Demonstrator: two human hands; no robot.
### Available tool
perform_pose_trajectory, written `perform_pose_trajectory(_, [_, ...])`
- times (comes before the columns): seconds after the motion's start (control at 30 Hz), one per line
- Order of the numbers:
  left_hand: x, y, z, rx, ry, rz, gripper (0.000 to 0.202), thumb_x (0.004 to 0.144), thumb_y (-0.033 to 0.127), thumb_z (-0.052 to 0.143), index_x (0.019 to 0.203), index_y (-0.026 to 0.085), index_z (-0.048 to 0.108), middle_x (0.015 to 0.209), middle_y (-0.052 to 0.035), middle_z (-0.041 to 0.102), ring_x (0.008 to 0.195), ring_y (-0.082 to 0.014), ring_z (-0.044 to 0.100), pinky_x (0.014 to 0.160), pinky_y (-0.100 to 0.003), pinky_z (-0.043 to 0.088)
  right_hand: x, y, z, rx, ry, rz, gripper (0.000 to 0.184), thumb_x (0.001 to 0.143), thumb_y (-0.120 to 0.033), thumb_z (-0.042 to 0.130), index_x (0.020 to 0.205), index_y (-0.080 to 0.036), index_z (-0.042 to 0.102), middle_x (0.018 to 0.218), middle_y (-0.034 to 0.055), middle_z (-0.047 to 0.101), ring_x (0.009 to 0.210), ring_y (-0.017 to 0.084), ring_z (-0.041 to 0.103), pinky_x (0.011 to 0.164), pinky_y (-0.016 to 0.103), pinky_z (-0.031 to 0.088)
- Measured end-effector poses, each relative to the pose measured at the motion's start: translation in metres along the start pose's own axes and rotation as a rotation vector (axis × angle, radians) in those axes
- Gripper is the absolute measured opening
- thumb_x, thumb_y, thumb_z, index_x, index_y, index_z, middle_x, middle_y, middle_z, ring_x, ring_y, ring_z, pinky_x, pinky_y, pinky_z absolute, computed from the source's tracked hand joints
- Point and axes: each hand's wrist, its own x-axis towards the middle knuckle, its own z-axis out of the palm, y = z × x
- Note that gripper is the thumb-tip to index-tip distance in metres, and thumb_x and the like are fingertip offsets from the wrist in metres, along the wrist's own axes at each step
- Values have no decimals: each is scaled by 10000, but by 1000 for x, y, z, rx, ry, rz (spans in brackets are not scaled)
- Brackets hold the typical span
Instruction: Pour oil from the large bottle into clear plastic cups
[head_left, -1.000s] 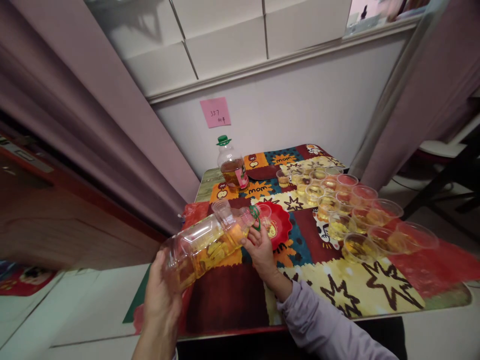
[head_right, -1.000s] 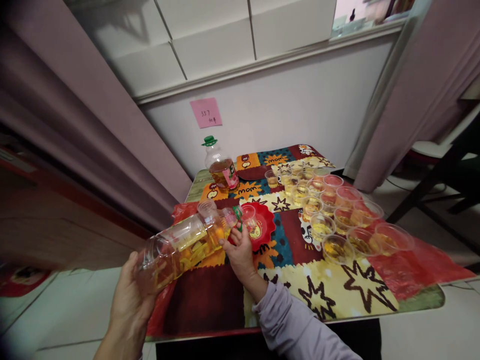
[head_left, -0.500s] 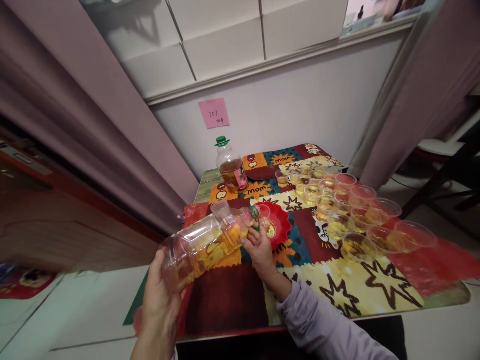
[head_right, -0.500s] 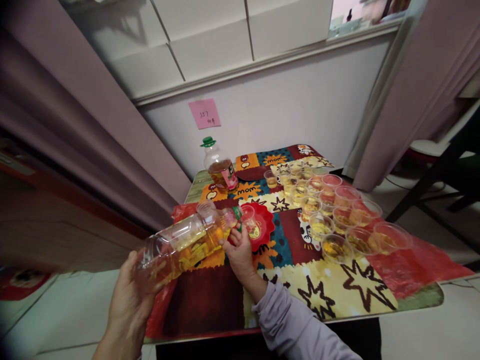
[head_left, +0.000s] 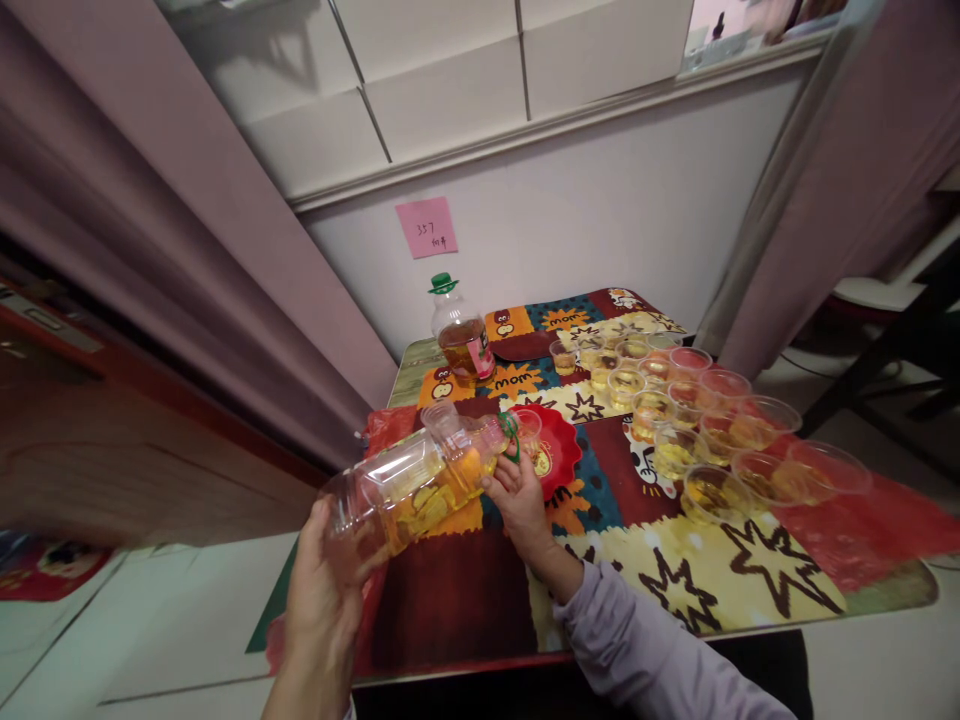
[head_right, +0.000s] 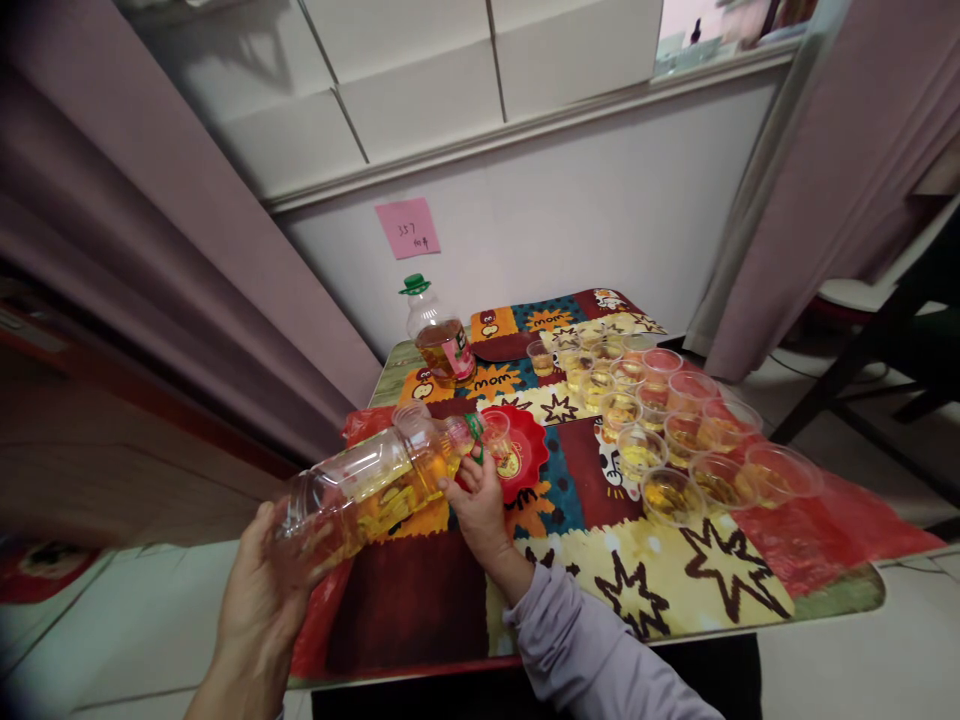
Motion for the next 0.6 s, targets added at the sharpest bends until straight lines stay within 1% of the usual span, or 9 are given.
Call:
perform_pose_trajectory(0.1, [-3, 2, 3, 44, 27, 19, 454, 687, 496, 866, 1017, 243, 684, 874, -13, 753, 662, -210, 698, 518, -323, 589, 0, 0, -1, 3, -11, -17, 860, 675, -418, 958, 1372, -230, 492, 1400, 188, 688, 1342, 350, 675, 1194, 586, 487])
perform_pose_trajectory(0.2, [-3, 2, 3, 47, 25, 13, 454, 690, 527, 861, 997, 241, 686, 889, -25, 759, 661, -215, 697, 497, -326, 589, 0, 2, -1, 4, -22, -12, 877, 681, -401, 956, 1392, -228, 473, 1390, 189, 688, 1336, 345, 679, 1203, 592, 475])
perform_pose_trajectory(0.4, [1, -1, -2, 31, 12, 26, 438, 704, 502, 871, 1013, 244, 697, 931, -20, 769, 705, -216, 722, 515, -318, 603, 1, 5, -3, -11, -18, -22, 863, 671, -407, 960, 1371, -222, 491, 1402, 196, 684, 1357, 344, 664, 1202, 573, 482])
perform_pose_trajectory(0.6, [1, -2, -2, 31, 39, 17, 447, 695, 526, 866, 1004, 246, 704, 910, -31, 770, 664, -217, 708, 474, -312, 584, 1, 4, -2, -18, -33, -28, 852, 682, -416, 950, 1371, -228, 486, 1386, 190, 697, 1330, 345, 682, 1187, 582, 493])
